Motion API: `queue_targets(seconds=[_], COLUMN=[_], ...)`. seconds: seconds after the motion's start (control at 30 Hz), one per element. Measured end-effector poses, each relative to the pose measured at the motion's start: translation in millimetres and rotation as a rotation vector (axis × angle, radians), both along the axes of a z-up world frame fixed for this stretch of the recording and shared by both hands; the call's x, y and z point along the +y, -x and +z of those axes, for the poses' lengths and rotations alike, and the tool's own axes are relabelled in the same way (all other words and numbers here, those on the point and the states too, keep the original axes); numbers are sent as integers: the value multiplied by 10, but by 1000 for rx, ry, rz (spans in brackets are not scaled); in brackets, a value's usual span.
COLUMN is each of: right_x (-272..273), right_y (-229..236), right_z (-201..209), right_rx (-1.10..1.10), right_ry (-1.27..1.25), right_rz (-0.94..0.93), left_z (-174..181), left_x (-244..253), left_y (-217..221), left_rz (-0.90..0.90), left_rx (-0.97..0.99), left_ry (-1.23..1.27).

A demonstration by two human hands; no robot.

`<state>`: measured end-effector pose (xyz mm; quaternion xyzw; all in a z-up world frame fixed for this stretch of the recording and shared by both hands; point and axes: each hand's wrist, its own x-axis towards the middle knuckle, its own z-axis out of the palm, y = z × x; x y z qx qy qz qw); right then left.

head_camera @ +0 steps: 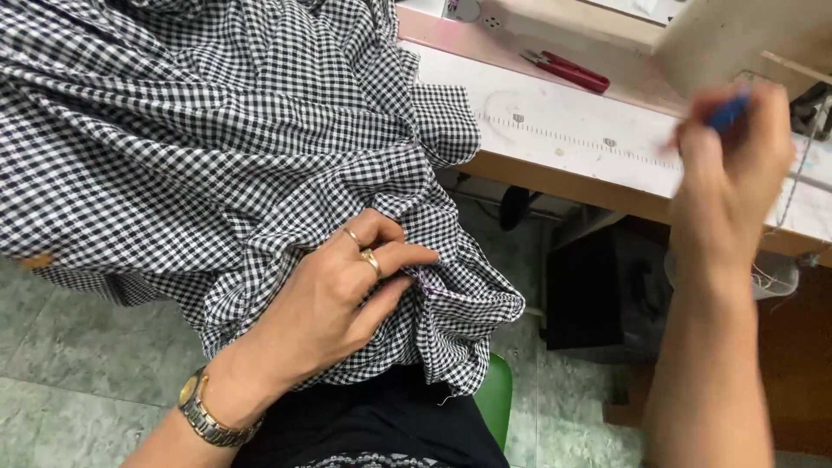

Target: Using a seam ripper to carefully remove stitches from a checkered garment at a sewing workstation.

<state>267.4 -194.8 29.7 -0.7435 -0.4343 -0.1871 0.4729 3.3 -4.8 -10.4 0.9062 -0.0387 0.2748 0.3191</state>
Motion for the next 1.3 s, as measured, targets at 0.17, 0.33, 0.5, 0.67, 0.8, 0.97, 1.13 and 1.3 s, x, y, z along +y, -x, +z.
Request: queue_targets(seconds=[0.17,0.33,0.5,0.67,0.8,0.97,1.13,1.3], right_x=[-360,-353,-116,38,126,89,-9,-13], right_y=[944,1151,1096,1259,1354,1193,1092,1245], right_z=[-544,-805,-407,-226,-378,-414,-363,-369], right_rx=[546,789,479,332,318,397,650,538], right_ry=[-58,165,303,357,473,467,396,277], right_rz=[-146,-184,-20,347,372,291,65,128], left_z=[39,67,104,230,358,274,327,447], left_x=[-31,-80,-131,-72,90,325,330,271], left_y=[38,134,141,215,302,338,406,504], left_rz=[-5,36,20,17,222,375,318,303], left_rx=[-11,67,17,-44,-175,-15,49,2], left_ry=[-13,-73,-105,-52,-152,-336,-45,43])
